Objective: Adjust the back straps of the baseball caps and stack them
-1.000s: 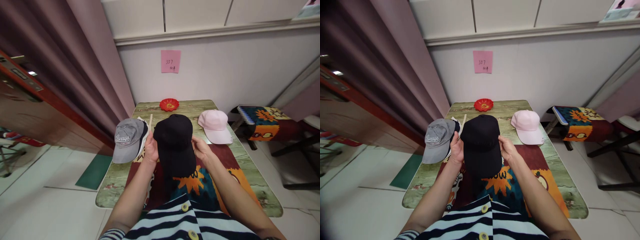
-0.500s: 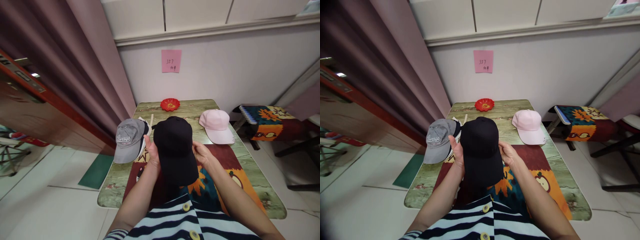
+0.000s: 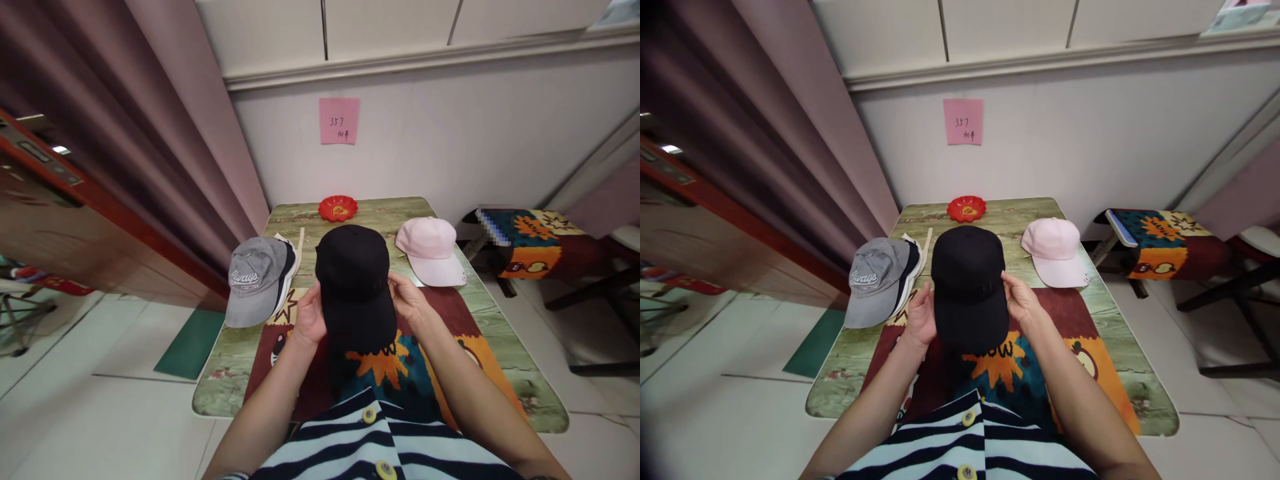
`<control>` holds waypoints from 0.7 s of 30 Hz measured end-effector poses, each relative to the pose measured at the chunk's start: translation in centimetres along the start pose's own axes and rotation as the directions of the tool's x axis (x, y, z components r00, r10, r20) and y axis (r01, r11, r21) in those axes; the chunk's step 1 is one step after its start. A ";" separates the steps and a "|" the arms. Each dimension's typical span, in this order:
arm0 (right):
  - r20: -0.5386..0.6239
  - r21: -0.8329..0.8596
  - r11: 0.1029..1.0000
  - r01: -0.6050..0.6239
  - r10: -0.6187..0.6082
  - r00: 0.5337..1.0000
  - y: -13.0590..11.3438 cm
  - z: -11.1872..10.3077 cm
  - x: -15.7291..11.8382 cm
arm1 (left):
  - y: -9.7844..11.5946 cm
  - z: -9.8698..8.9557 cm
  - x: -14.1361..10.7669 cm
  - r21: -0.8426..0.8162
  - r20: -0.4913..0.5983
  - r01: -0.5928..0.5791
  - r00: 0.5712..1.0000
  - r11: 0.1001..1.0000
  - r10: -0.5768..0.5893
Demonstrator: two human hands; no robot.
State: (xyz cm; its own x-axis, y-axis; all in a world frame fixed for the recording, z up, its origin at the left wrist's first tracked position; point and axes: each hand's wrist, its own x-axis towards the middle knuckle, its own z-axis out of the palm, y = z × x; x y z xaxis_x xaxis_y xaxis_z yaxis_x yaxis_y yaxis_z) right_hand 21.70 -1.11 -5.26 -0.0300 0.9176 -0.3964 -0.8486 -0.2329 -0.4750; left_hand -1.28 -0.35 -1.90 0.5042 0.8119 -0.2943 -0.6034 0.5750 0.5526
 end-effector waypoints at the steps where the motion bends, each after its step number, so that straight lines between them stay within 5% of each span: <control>1: -0.049 0.012 1.000 -0.010 0.011 0.999 -0.4 0.1 0.1 | -0.2 0.0 0.0 0.014 -0.047 0.036 0.998 0.999 -0.035; 4: -0.155 0.048 0.999 0.012 -0.004 0.988 -1.1 0.6 0.1 | -0.6 0.4 0.1 0.033 -0.187 0.079 0.980 0.996 -0.072; 8: -0.078 0.094 0.995 0.018 -0.011 0.997 0.0 1.6 -1.4 | -0.7 1.2 0.8 -0.008 -0.264 0.019 0.964 1.000 -0.020; 16: -0.043 0.131 0.982 0.132 -0.128 0.991 5.5 2.9 -6.1 | -2.2 1.0 3.2 0.003 -0.202 -0.118 0.973 0.993 0.117; 21: -0.161 0.143 0.963 0.230 -0.206 0.965 3.0 1.9 -5.3 | -4.2 -0.5 3.4 0.274 -0.097 -0.096 0.987 0.957 0.127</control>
State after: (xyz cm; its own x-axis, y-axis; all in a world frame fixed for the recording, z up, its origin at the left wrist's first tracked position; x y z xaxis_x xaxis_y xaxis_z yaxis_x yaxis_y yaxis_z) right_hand 18.33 -6.04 -3.08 0.2310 0.8819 -0.4110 -0.8996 0.0327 -0.4355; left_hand 2.69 0.04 -5.61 0.3614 0.8843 -0.2956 -0.4564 0.4442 0.7710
